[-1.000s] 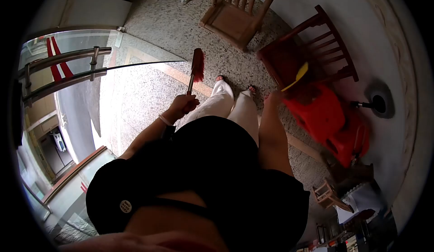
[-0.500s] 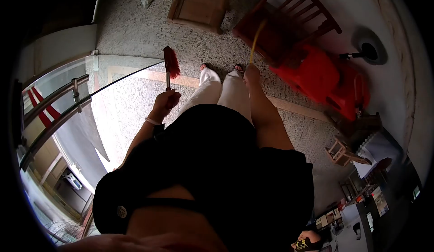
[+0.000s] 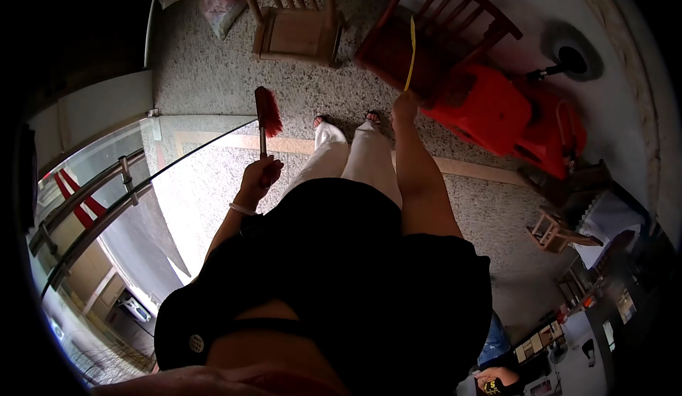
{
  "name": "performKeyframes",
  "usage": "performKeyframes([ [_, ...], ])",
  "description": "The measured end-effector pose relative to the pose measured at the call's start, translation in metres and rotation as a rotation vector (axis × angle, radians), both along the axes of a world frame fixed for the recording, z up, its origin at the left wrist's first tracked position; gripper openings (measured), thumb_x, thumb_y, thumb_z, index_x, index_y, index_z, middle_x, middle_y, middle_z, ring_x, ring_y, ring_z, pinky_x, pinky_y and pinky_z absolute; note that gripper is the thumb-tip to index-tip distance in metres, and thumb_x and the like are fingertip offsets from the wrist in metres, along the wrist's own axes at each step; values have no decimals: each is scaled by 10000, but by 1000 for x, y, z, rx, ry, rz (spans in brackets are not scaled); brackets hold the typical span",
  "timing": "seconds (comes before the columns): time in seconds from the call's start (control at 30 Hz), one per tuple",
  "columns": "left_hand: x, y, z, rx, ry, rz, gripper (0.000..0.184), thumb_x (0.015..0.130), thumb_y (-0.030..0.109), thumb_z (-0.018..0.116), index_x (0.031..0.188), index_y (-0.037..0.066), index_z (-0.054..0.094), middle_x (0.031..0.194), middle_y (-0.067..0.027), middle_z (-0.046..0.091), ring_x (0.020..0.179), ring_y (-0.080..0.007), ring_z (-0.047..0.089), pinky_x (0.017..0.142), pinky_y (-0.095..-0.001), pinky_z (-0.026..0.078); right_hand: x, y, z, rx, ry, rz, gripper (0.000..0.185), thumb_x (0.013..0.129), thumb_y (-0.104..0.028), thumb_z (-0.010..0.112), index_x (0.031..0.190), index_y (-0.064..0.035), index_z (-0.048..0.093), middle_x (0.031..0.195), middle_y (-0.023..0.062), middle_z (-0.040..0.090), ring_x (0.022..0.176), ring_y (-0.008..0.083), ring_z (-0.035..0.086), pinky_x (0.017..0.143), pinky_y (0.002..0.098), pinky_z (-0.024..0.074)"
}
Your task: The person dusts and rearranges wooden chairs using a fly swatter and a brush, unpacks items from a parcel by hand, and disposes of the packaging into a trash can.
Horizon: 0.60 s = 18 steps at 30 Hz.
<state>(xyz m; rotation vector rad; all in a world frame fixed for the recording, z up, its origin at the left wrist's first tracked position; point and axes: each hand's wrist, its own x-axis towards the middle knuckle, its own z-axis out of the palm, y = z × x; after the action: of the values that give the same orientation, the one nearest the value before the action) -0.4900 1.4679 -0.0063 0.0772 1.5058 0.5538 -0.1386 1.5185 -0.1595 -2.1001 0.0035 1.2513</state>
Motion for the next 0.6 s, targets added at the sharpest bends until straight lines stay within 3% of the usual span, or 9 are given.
performKeyframes([
  [0.1, 2, -2, -1, -2, -40, -5, 261, 825, 168, 486, 709, -61, 535, 519, -37, 474, 385, -99, 365, 364, -208, 283, 7, 8, 9, 89, -44, -1, 238, 887, -306, 331, 1021, -155, 456, 512, 17, 346, 368, 109, 300, 328, 251, 264],
  [0.2, 8, -4, 0, -2, -60, -6, 269, 826, 169, 480, 711, -69, 533, 500, -21, 439, 380, -92, 340, 359, -208, 257, 16, 34, 37, 243, 170, -15, 253, 891, -303, 323, 1064, -157, 434, 534, 17, 362, 382, 92, 303, 341, 241, 268],
  [0.3, 10, -7, -3, -55, -62, 16, 263, 825, 165, 477, 714, -67, 534, 514, -34, 465, 375, -91, 336, 360, -206, 253, 5, 47, 56, 336, 222, -77, 243, 886, -316, 326, 1000, -130, 432, 554, 11, 372, 394, 78, 298, 345, 230, 256],
  [0.4, 13, -6, -4, -32, -113, -15, 249, 821, 161, 483, 724, -63, 535, 533, -44, 484, 376, -96, 346, 365, -207, 270, -18, 18, 58, 219, 344, -163, 238, 880, -328, 327, 887, -108, 418, 568, 11, 378, 402, 78, 298, 347, 223, 244],
  [0.5, 22, -8, -5, -46, -58, 4, 232, 818, 157, 488, 728, -53, 532, 552, -53, 504, 393, -100, 376, 376, -209, 296, -28, -5, 54, 86, 489, -349, 279, 888, -288, 309, 1095, -150, 436, 537, 16, 377, 367, 106, 326, 321, 240, 273],
  [0.6, 26, -8, -10, -41, -99, 8, 216, 818, 154, 492, 730, -39, 527, 583, -68, 533, 417, -104, 410, 389, -212, 325, -24, -1, 43, 112, 398, -333, 276, 891, -283, 299, 1078, -140, 442, 523, 19, 368, 367, 108, 319, 324, 250, 275],
])
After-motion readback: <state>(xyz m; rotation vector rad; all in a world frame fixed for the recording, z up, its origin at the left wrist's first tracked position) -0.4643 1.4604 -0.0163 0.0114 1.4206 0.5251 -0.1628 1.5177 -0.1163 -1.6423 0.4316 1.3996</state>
